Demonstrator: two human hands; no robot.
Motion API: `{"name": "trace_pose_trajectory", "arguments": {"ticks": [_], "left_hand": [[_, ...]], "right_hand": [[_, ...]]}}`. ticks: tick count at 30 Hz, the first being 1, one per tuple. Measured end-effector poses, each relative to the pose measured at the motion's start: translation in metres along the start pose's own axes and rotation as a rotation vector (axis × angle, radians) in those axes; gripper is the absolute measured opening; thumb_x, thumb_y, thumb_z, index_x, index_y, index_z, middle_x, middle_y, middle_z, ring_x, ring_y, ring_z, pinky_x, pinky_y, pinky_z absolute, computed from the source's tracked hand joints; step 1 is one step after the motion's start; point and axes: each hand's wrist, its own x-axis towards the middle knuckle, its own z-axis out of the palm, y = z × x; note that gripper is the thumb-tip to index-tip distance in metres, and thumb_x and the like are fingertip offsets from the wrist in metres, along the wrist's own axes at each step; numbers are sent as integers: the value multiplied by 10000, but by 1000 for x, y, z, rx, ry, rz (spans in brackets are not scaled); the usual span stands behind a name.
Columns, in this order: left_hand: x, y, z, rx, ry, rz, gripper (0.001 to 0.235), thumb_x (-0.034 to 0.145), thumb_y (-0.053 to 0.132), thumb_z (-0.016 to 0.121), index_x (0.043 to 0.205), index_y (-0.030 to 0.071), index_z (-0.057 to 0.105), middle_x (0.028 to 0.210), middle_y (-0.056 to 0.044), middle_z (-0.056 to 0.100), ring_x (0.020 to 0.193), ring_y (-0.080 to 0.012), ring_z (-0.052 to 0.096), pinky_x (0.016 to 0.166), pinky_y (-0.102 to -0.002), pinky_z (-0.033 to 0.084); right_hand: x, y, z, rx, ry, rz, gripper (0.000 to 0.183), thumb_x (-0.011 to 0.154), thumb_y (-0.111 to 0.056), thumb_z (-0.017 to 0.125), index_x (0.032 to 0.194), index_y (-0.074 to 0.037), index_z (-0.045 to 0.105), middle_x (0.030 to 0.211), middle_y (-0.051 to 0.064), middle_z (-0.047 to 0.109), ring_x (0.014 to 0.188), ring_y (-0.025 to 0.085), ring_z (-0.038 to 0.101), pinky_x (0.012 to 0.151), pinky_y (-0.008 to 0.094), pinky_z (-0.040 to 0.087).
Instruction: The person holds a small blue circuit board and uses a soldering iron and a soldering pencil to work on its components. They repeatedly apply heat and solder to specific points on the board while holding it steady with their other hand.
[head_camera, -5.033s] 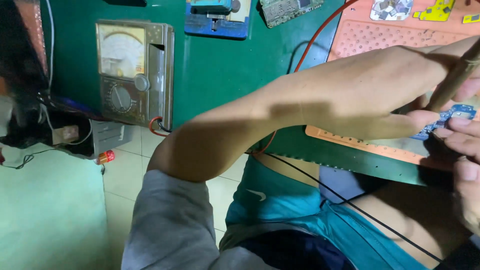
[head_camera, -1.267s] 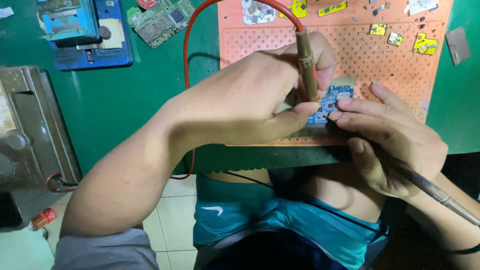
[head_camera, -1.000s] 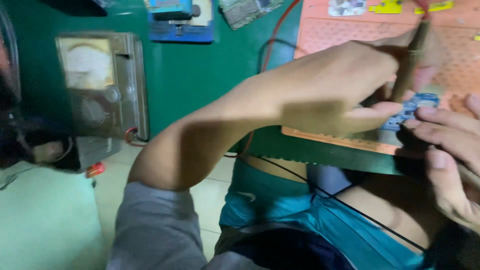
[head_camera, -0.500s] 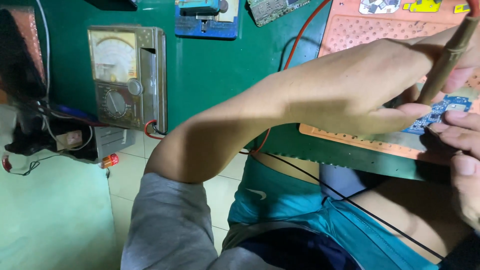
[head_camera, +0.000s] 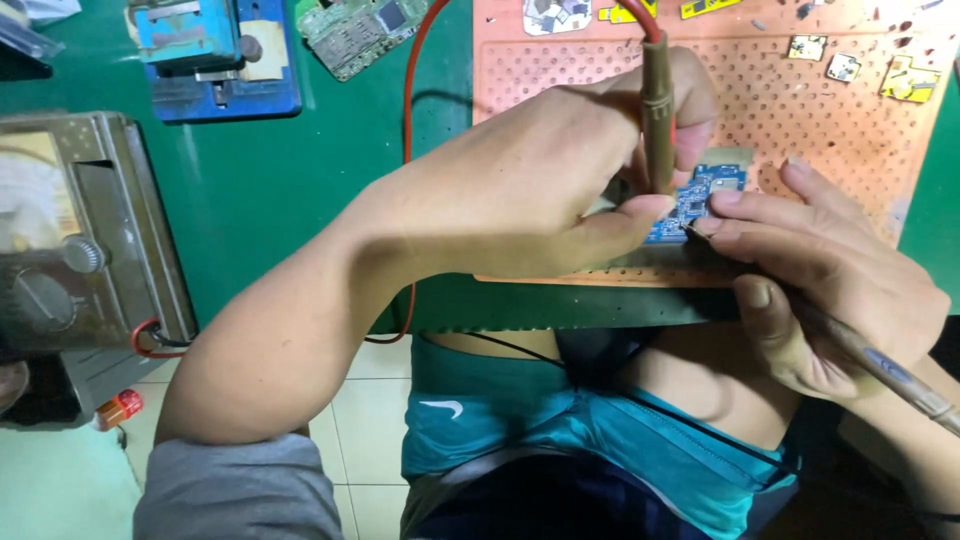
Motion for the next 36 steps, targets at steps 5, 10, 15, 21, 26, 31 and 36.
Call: {"name": "trace_pose_trajectory", "arguments": {"ticks": [5, 10, 15, 21, 26, 31, 36], "left_hand": [[0, -1, 1, 21, 8, 0, 55, 811, 73, 453, 824, 20, 441, 876, -59, 409, 655, -167, 507, 568, -269, 413], [0, 1, 0, 12, 16, -4, 53, 775, 42, 449, 817, 33, 418, 857, -59, 407, 660, -169, 484, 558, -266, 391], [0, 0, 0, 21, 14, -8, 53, 769, 31, 456, 812, 37, 426, 858, -58, 412, 645, -170, 488, 539, -266, 385], [-1, -1, 1, 13, 35, 30, 54, 785, 20, 463, 743, 7, 432, 859, -59, 394, 690, -170, 482, 565, -256, 388], [-3, -7, 4, 92, 64, 17, 104, 769, 115, 482, 702, 36, 473, 685, -68, 533, 601, -203, 509, 523, -288, 357], [-7, -17, 7, 132, 101, 119, 154, 800, 175, 466, 712, 55, 426, 691, -69, 488, 570, -214, 450, 491, -314, 330], [-6, -15, 5, 66, 108, 192, 139, 799, 168, 403, 727, 52, 432, 686, -47, 450, 540, -162, 427, 467, -273, 327]], "right_hand": [[1, 0, 2, 25, 22, -28, 237, 869, -88, 397, 976, 82, 522, 958, 197, 597, 1009, 371, 590, 1047, 568, 391], [2, 1, 3, 28, 28, -51, 221, 865, -69, 397, 962, 84, 524, 934, 205, 599, 990, 376, 596, 1035, 568, 393], [2, 2, 3, 21, 28, -68, 215, 865, -59, 396, 962, 88, 521, 938, 212, 598, 989, 381, 595, 1028, 564, 398], [1, 1, 2, 18, 2, -30, 222, 865, -71, 404, 967, 78, 532, 964, 202, 597, 1007, 372, 588, 1050, 559, 384], [-1, 6, -1, -3, -117, -6, 244, 838, -43, 394, 997, 72, 538, 1074, 202, 574, 1090, 338, 541, 1097, 516, 309], [-35, 32, 26, 164, -66, 60, 327, 909, -122, 277, 1055, 118, 445, 1155, 254, 500, 1244, 406, 424, 1178, 529, 269], [-48, 42, 44, 318, 40, 132, 420, 959, -227, 220, 1074, 155, 348, 1219, 334, 414, 1315, 393, 327, 1187, 494, 293]]}}
